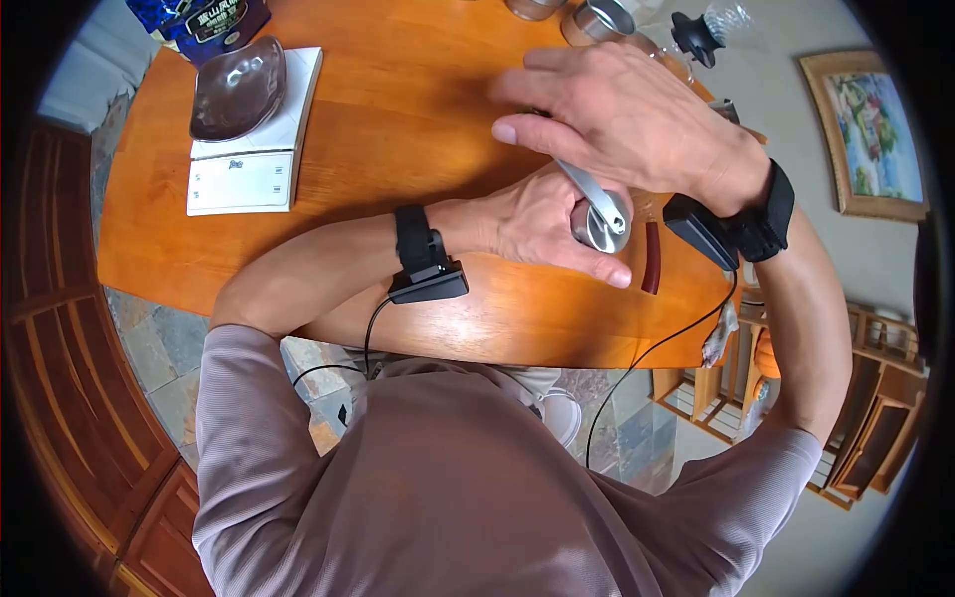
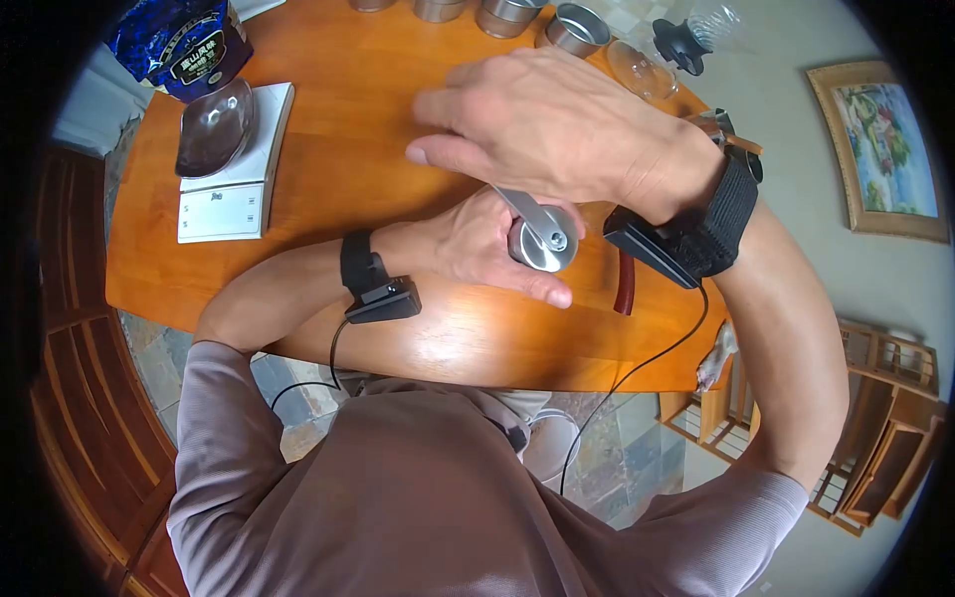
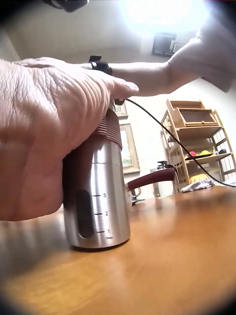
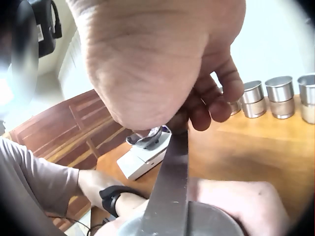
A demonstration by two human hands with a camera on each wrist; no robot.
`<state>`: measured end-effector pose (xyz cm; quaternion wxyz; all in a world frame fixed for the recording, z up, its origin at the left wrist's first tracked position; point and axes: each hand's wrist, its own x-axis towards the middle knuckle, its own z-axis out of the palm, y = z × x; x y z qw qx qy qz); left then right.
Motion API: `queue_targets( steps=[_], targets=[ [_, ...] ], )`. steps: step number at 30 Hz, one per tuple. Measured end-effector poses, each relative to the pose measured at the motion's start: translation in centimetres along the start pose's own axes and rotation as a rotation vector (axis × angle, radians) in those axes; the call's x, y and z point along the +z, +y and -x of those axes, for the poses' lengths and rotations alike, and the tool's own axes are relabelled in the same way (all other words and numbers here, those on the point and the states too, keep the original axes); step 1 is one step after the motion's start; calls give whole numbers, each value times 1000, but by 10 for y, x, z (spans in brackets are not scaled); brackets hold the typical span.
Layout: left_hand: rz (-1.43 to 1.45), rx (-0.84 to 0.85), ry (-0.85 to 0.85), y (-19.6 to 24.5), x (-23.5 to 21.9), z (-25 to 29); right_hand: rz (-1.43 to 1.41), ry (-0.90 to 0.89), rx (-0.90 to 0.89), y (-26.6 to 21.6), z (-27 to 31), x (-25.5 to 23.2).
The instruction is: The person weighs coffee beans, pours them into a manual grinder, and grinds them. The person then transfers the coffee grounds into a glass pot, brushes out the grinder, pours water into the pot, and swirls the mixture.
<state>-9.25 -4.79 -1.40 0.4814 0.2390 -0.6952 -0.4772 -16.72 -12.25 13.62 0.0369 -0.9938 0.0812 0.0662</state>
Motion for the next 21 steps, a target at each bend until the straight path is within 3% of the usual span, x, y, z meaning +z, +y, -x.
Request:
queue_targets(
  steps=[1, 3, 4, 5, 7, 9, 10, 11, 12, 15, 16, 17, 21],
  targets=[
    [-44, 68, 41, -2, 2, 2, -7, -6, 6, 1, 0, 3],
    [17, 40, 72, -4, 4, 4, 100, -81, 75, 12, 1, 5],
    [55, -37, 40, -2, 3, 6, 129, 27, 38, 24, 8, 13],
    [89, -111, 6, 0, 2, 7, 134, 28, 39, 29, 18, 14],
    [38, -83, 47, -2, 2, 8, 228, -31, 222, 40, 39, 10],
    [-4, -54, 82, -3, 2, 7, 219, 26, 308, 41, 78, 13],
    [-31, -46, 159, -4, -1, 6, 148, -41, 394, 37, 93, 10],
    [-56, -38, 235, -7, -3, 4, 187, 218, 150, 23, 110, 15],
    [-142, 9, 269, -10, -6, 1, -91, -80, 557, 11, 123, 10],
    [-151, 30, 267, -11, -8, -2, -175, 75, 558, -51, 148, 28],
    [-112, 80, 253, -14, -9, -2, -51, 149, 456, -70, 147, 34],
    [-104, 78, 246, -13, -8, -2, -10, 77, 437, -87, 146, 36],
    [-199, 96, 229, -14, -2, 6, -68, 163, 202, -123, 120, 42]
  ],
)
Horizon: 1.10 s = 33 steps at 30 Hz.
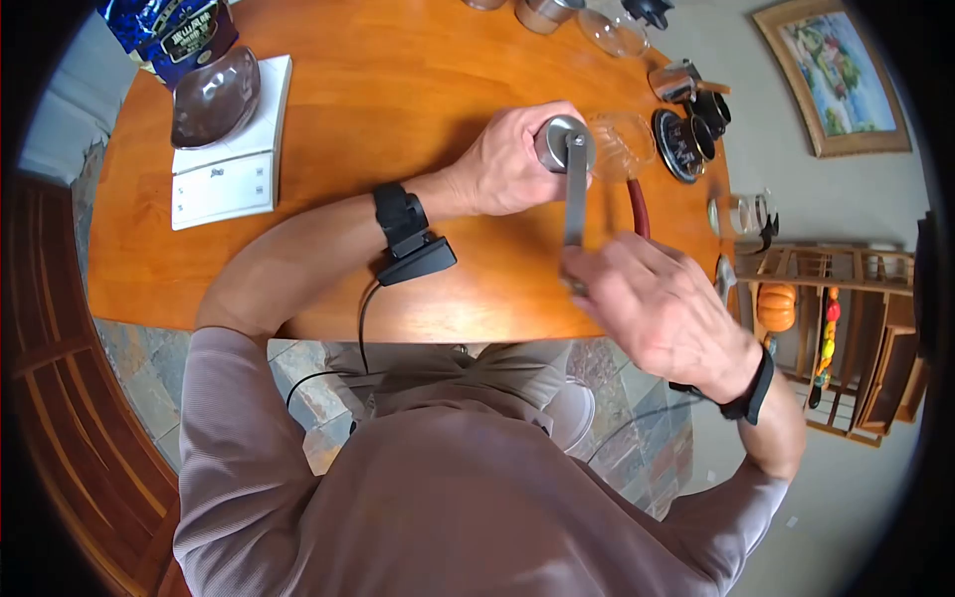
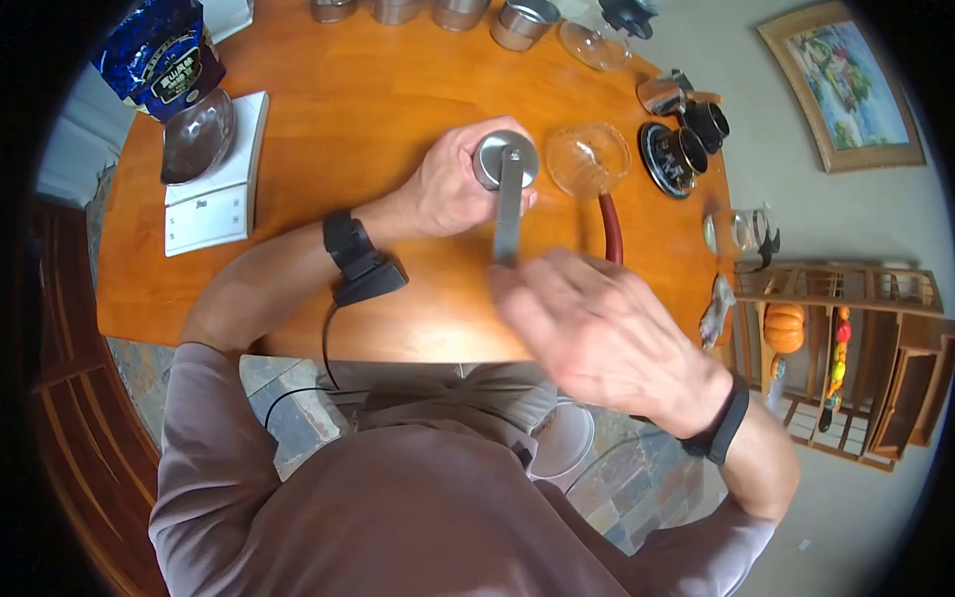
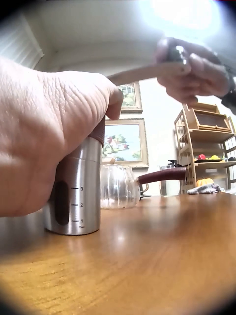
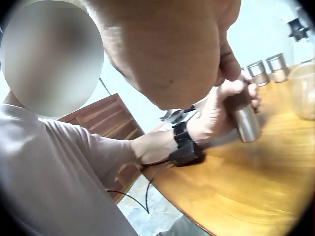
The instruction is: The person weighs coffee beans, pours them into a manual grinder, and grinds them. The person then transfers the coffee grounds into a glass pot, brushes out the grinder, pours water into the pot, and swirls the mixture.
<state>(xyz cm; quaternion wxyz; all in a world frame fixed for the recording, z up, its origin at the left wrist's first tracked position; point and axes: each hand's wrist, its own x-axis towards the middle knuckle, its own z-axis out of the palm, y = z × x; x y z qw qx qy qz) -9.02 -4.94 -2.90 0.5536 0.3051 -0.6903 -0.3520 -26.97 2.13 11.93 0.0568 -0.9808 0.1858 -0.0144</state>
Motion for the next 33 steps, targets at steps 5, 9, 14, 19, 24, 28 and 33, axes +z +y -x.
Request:
queue_targets(
  steps=[5, 9, 14, 19, 24, 28, 33],
  targets=[
    [107, 14, -157, 17, 2, 12, 163, -46, -217, -10, -78, -2],
    [102, -137, -262, 36, 1, 23, 170, -47, -25, 47, -126, -10],
    [148, -58, -186, 33, 5, 22, 121, -60, 345, 108, -59, -26],
    [171, -92, -184, 30, 6, 18, -222, -92, 550, 66, 35, -36],
    [196, -74, -163, 27, 6, 20, -224, -188, 258, -4, 38, -32],
    [2, -25, -168, 36, 7, 20, -122, -74, -159, -32, -7, -8],
    [679, -653, 27, 17, 19, 24, 137, 22, -179, -5, -109, -3]
  ],
)
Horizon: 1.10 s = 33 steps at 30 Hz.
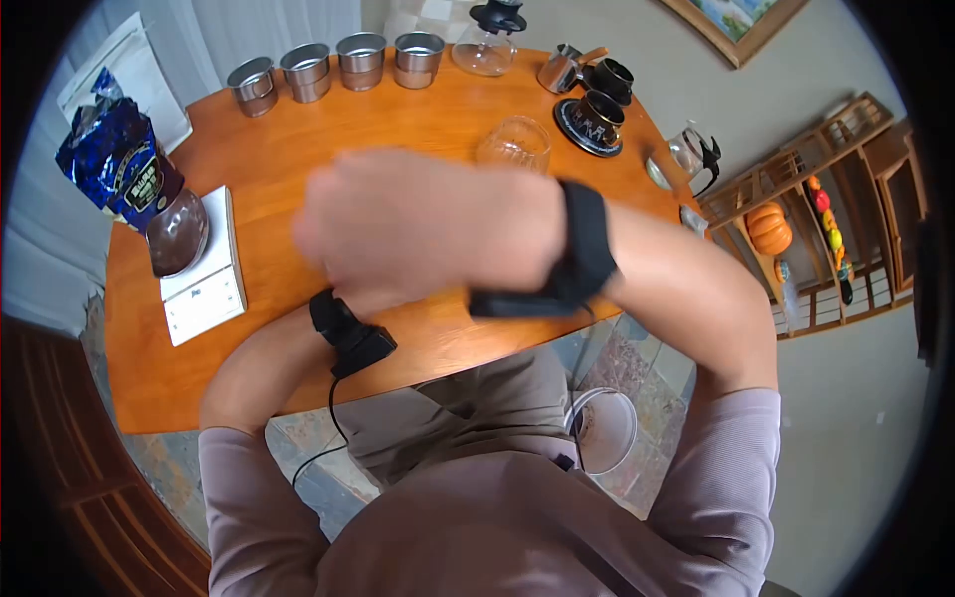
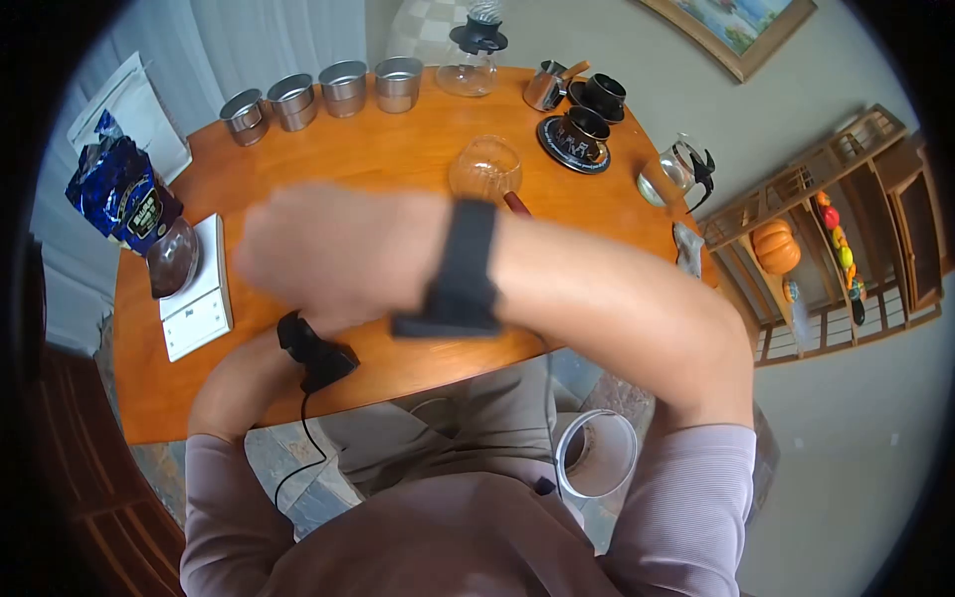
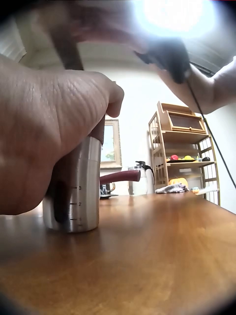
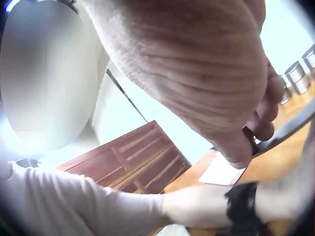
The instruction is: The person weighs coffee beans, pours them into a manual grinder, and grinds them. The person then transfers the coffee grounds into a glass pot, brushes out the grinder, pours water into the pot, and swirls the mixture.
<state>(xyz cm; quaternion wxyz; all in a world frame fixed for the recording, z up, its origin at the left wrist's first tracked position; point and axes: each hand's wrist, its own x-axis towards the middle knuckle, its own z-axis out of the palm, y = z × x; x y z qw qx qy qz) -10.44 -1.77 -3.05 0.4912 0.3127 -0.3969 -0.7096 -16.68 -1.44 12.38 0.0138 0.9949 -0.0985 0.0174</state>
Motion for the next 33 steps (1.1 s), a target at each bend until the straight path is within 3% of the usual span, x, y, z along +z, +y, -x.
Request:
queue_targets(
  steps=[1, 2, 3, 5, 7, 10, 11, 12, 13, 14, 15, 19, 20, 21, 23, 25, 27, 28, 29, 31, 32, 33],
  targets=[
    [179, -137, 72, -3, 2, 3, -19, 85, 19, 24, -10, 8],
    [-368, 326, -257, 3, -13, 13, -38, 168, 40, 50, -15, 14],
    [-366, 222, -274, 12, -8, 12, -67, 37, 190, 68, -18, 9],
    [-553, 362, -190, 16, -8, 11, 27, 3, 340, 95, 6, -1],
    [-489, 367, -197, 17, -3, 11, -82, -128, 521, 121, 43, -5],
    [-446, 349, -193, 17, -1, 9, -234, -110, 630, 107, 119, -14],
    [-457, 342, -181, 17, -1, 6, -306, -59, 563, 102, 142, -10],
    [-457, 338, -175, 17, 0, 5, -378, -69, 630, 87, 157, -12],
    [-435, 347, -180, 16, 1, 5, -416, -189, 689, 61, 157, -28],
    [-415, 350, -186, 15, 3, 8, -412, 18, 631, 49, 171, -14],
    [-421, 331, -187, 14, 4, 10, -344, -21, 642, 29, 171, -20],
    [-453, 320, -179, 20, -2, 11, -442, -29, 290, -16, 148, -24],
    [-551, 399, -156, 17, -1, 10, -423, -214, 244, -23, 134, -28],
    [-643, 476, -129, 14, 1, 9, -418, -218, 238, -23, 118, -26],
    [-684, 449, -104, 22, 4, 17, -276, -119, 92, -26, 83, -17],
    [-377, 228, -214, 28, 0, 18, -123, -8, -50, -25, 51, -9],
    [-314, 249, -156, -8, -9, 11, -358, 29, 32, 7, 22, -3],
    [-252, 263, -97, -22, -13, 11, -264, 54, 51, 23, 11, -6],
    [-605, 443, -230, 14, -6, 12, -173, 81, 71, 39, 2, -8],
    [-588, 315, -144, 23, 1, 17, -108, 87, 197, 71, 4, -6],
    [-577, 454, -173, 16, -3, 11, -19, 149, 222, 89, 17, 0],
    [-572, 451, -165, 16, -3, 11, 68, 205, 244, 102, 37, 4]
  ],
)
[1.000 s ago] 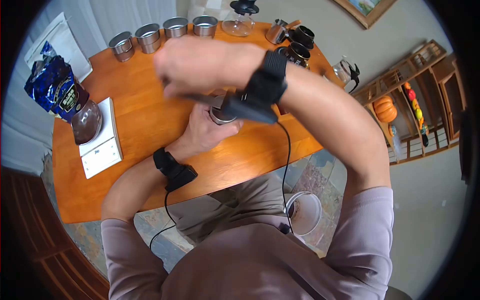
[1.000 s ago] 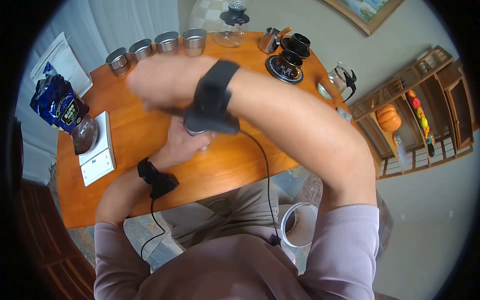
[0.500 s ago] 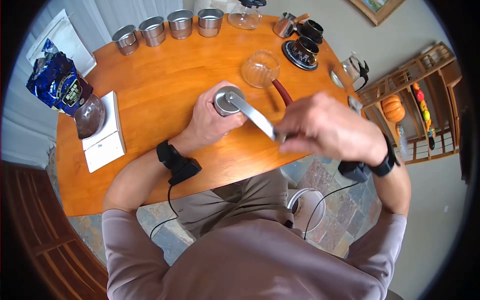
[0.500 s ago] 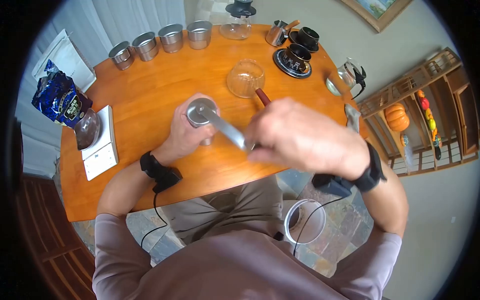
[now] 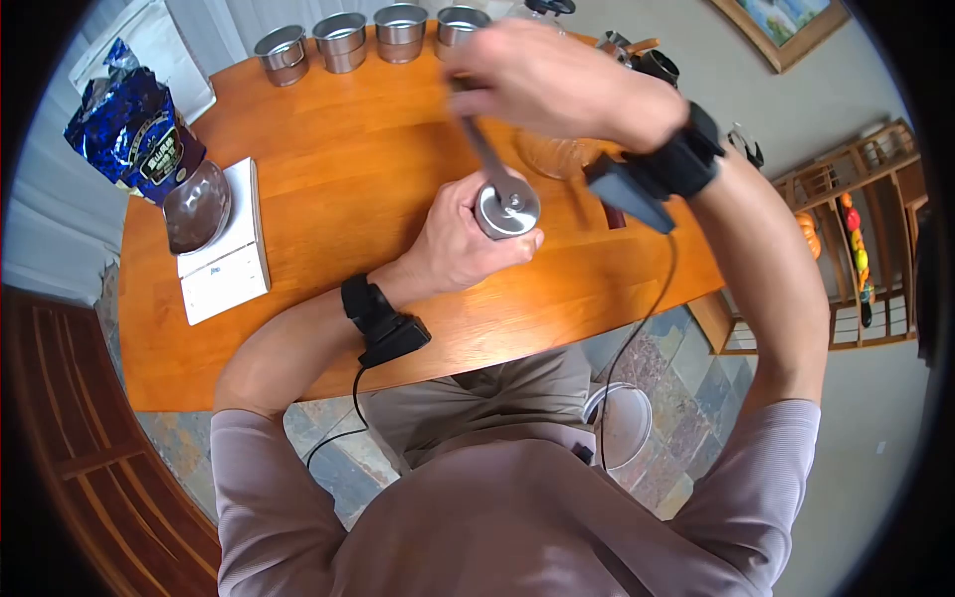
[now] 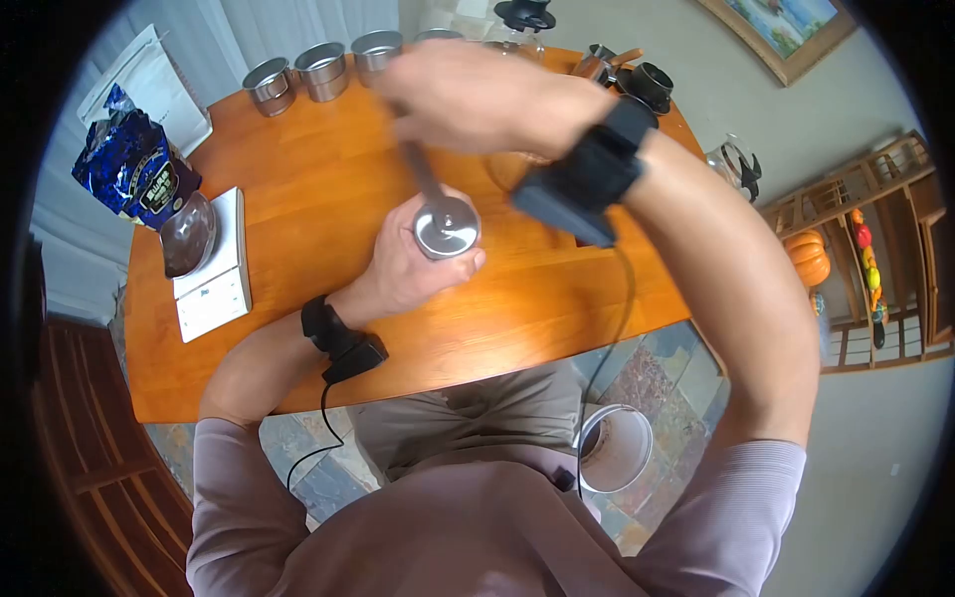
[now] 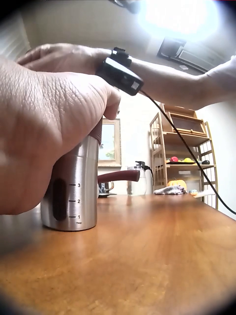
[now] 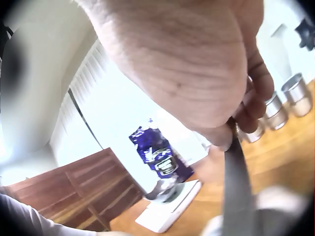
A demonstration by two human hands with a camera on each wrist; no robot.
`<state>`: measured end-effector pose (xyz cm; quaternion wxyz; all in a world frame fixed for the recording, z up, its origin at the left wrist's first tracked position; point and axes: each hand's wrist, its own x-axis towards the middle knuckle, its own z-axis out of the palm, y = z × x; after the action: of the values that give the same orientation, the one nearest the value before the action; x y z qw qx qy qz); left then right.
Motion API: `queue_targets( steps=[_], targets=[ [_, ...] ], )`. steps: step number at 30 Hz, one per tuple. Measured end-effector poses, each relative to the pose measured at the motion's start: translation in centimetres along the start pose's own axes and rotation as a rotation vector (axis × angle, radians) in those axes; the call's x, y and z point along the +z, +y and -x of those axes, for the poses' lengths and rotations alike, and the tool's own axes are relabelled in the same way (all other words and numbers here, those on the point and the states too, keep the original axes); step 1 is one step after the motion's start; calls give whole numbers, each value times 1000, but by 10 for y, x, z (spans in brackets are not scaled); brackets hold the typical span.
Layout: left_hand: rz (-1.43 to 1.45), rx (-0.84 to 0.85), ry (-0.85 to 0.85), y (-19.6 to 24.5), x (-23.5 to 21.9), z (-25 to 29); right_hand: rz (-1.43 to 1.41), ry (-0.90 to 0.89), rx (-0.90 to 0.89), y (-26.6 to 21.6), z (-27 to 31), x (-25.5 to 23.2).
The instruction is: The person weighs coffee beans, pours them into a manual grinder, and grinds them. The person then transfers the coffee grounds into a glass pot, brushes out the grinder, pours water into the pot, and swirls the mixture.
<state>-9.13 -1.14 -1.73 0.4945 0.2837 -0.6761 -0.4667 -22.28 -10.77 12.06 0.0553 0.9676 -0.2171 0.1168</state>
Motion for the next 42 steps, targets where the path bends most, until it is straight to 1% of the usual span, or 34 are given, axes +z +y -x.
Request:
queue_targets(
  steps=[2, 4, 6, 8, 10, 11, 12, 14, 15, 16, 17, 18, 20, 21, 23, 24, 25, 26, 27, 28, 30, 31, 32, 34, 36, 38, 39, 40, 42],
  targets=[
    [-54, -12, -15, 4, -2, 0, 95, -139, 141, 15, 39, -14],
    [-32, -37, 7, 4, -2, -1, -140, -412, 362, 15, 68, -38],
    [51, -63, -25, 5, -1, -1, -240, -450, 447, -3, 100, -55],
    [37, -58, -16, 6, -1, -1, -338, -450, 455, -32, 116, -66],
    [21, -50, -21, 2, 0, -1, -352, -422, 358, -62, 121, -72],
    [10, -17, -21, 0, -1, -1, -382, -456, 267, -73, 118, -75],
    [-1, 16, -25, -2, -2, -1, -475, -446, 201, -83, 115, -72],
    [-31, -14, -35, 2, 0, 0, -446, -454, 87, -96, 105, -72],
    [-20, -27, 2, 3, 1, -1, -446, -451, 89, -99, 99, -73],
    [-8, -40, 41, 3, 3, -1, -455, -364, 60, -101, 92, -74],
    [-8, -39, 44, 3, 2, -3, -463, -280, 28, -102, 87, -74],
    [4, -14, 71, 1, -1, -5, -463, -285, 24, -104, 86, -71],
    [20, 10, 113, -3, -3, -8, -476, -192, 55, -105, 84, -61],
    [-18, 18, 121, -5, -4, -10, -405, -244, 79, -112, 87, -60],
    [-53, 27, 147, -7, -5, -10, -235, -267, 112, -125, 91, -53],
    [-60, 71, 122, -8, -5, -9, -154, -263, 131, -129, 94, -48],
    [-68, 114, 95, -6, -5, -9, -153, -271, 123, -133, 97, -43],
    [-66, 114, 104, -4, -5, -7, -77, -237, 227, -137, 99, -38],
    [-36, 72, 75, -3, -5, -6, -2, -202, 334, -138, 102, -33],
    [-5, 28, 45, -1, -4, -4, -3, -209, 331, -135, 105, -29],
    [-16, 52, 68, -5, -4, -4, -213, -270, 437, -122, 112, -25],
    [5, 39, 63, -5, -4, -4, -132, -235, 406, -117, 113, -23],
    [27, 25, 57, -5, -3, -3, -131, -240, 400, -114, 113, -26],
    [43, 15, 55, -5, -2, -4, -239, -96, 397, -108, 113, -32],
    [62, -1, 53, -5, 0, -3, -279, -78, 369, -103, 117, -30],
    [-28, 28, 47, -3, -1, -3, -11, 313, 165, -99, 120, -26],
    [-24, 22, 57, -2, -1, -2, 53, 334, 205, -103, 120, -38],
    [-21, 24, 58, -2, -1, -2, 35, 318, 231, -102, 120, -46],
    [-17, 23, 37, -3, 0, -3, -122, 225, 243, -93, 118, -45]
  ],
)
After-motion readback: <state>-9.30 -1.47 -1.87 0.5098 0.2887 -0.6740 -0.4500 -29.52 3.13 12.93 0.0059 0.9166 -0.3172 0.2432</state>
